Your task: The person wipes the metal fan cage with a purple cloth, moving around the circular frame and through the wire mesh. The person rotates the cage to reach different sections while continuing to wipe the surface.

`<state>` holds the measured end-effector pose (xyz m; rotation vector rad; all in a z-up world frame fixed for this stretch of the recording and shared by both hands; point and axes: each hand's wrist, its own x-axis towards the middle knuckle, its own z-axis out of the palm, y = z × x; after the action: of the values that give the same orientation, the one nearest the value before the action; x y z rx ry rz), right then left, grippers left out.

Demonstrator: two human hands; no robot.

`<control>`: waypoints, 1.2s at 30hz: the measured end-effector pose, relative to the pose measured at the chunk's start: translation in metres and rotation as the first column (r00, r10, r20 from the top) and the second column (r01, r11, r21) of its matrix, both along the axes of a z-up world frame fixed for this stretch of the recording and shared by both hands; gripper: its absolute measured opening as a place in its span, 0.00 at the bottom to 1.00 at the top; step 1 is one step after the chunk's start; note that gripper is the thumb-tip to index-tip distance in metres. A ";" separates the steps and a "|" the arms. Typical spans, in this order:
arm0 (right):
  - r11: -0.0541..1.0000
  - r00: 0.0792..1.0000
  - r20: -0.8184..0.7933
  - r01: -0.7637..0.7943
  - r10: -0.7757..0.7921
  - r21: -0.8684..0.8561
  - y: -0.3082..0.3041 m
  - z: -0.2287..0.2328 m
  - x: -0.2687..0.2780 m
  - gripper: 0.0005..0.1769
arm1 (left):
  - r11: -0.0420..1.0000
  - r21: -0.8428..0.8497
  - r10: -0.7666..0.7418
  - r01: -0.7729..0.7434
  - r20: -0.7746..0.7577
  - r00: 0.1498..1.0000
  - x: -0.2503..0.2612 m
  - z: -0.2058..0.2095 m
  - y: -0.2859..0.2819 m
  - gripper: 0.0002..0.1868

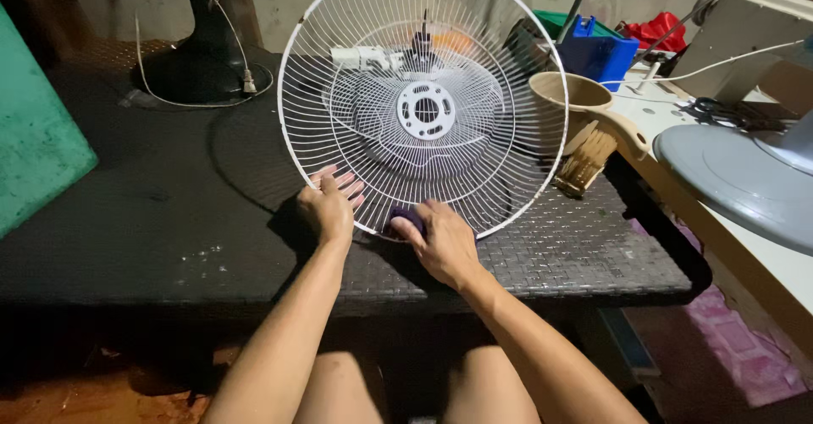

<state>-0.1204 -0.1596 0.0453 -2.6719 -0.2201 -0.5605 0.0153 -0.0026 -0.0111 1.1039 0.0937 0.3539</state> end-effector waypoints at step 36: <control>0.995 0.966 0.248 -0.088 0.072 0.053 -0.011 -0.022 0.016 0.31 | 0.999 -0.022 -0.033 0.036 0.107 0.994 -0.003 0.001 0.000 0.19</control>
<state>-0.1039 -0.1707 0.0234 -2.5150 -0.3718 -0.8589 0.0121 -0.0024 -0.0097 1.0594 -0.0158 0.3794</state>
